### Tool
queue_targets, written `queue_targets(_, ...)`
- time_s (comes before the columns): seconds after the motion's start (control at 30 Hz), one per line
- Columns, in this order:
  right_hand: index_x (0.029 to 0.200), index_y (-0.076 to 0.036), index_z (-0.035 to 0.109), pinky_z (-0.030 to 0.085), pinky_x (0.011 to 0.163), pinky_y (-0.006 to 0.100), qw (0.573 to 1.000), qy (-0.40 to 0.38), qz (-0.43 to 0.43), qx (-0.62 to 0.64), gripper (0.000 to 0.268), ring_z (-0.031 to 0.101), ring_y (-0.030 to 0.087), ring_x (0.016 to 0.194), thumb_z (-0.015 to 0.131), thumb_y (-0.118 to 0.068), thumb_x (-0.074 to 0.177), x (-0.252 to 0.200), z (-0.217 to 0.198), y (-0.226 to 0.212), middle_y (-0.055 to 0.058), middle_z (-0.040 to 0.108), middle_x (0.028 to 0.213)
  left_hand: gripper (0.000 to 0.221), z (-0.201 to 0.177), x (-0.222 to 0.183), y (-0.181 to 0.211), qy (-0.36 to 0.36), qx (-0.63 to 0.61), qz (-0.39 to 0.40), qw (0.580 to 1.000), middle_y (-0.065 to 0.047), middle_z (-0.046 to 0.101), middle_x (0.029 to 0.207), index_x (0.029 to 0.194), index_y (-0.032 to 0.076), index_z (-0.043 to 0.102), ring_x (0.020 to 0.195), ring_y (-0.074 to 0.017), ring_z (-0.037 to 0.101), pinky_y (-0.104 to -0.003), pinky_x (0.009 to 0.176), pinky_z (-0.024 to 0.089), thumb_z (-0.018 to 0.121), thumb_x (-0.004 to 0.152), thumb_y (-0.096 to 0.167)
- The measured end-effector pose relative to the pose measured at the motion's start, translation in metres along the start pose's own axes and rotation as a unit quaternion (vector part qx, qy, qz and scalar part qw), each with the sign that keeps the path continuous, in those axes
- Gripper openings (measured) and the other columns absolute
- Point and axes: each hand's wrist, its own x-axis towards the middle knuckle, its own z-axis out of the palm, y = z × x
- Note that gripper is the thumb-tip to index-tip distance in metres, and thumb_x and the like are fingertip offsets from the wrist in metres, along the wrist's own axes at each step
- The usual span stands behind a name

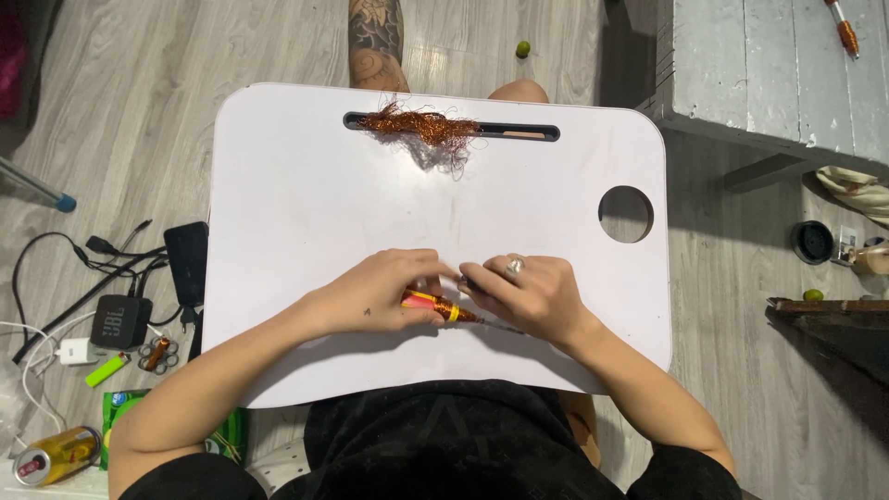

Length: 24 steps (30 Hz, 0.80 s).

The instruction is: Winding thin copper wire around a small electronic component using a screwdriver as a guide.

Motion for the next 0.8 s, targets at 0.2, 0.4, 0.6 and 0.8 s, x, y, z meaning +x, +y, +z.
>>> queue_targets(0.2, 0.094, -0.015, 0.072, 0.044, 0.047, 0.02, 0.995, 0.048, -0.08, -0.026, 0.007, 0.051, 0.014, 0.048, 0.067, -0.021, 0.095, -0.006, 0.003, 0.001, 0.001, 0.059, 0.068, 0.027, -0.001, 0.001, -0.008, 0.046, 0.107, 0.02, 0.993, -0.008, 0.06, 0.089, 0.112, 0.015, 0.071, 0.068, -0.038, 0.071, -0.047, 0.062, 0.059, 0.07, 0.088, 0.027)
queue_targets(0.4, 0.113, -0.009, 0.069, 0.045, 0.049, 0.022, 0.995, 0.031, -0.098, -0.001, 0.025, 0.058, 0.016, 0.053, 0.069, -0.023, 0.092, -0.006, 0.012, -0.01, 0.005, 0.062, 0.072, 0.009, 0.001, 0.003, -0.012, 0.158, 0.191, 0.018, 0.969, -0.003, 0.052, 0.101, 0.098, 0.02, 0.065, 0.074, -0.0346, 0.072, -0.044, 0.059, 0.059, 0.062, 0.095, 0.028)
queue_targets(0.6, 0.105, -0.009, 0.061, 0.047, 0.043, 0.024, 0.994, -0.091, 0.051, 0.025, 0.025, 0.062, 0.018, 0.048, 0.065, -0.032, 0.095, -0.008, 0.019, -0.01, 0.002, 0.062, 0.061, 0.013, 0.011, 0.001, -0.018, 0.334, 0.342, 0.092, 0.873, -0.001, 0.047, 0.103, 0.104, 0.025, 0.068, 0.067, -0.0237, 0.071, -0.034, 0.06, 0.059, 0.061, 0.097, 0.017)
queue_targets(0.8, 0.116, -0.008, 0.061, 0.055, 0.052, 0.035, 0.942, -0.164, 0.241, 0.165, 0.025, 0.071, 0.031, 0.058, 0.059, -0.024, 0.098, 0.007, 0.004, -0.016, 0.012, 0.073, 0.07, 0.018, 0.009, 0.002, -0.034, 0.375, 0.424, 0.142, 0.812, 0.0, 0.048, 0.104, 0.108, 0.026, 0.068, 0.069, -0.016, 0.069, -0.027, 0.064, 0.058, 0.059, 0.096, 0.016)
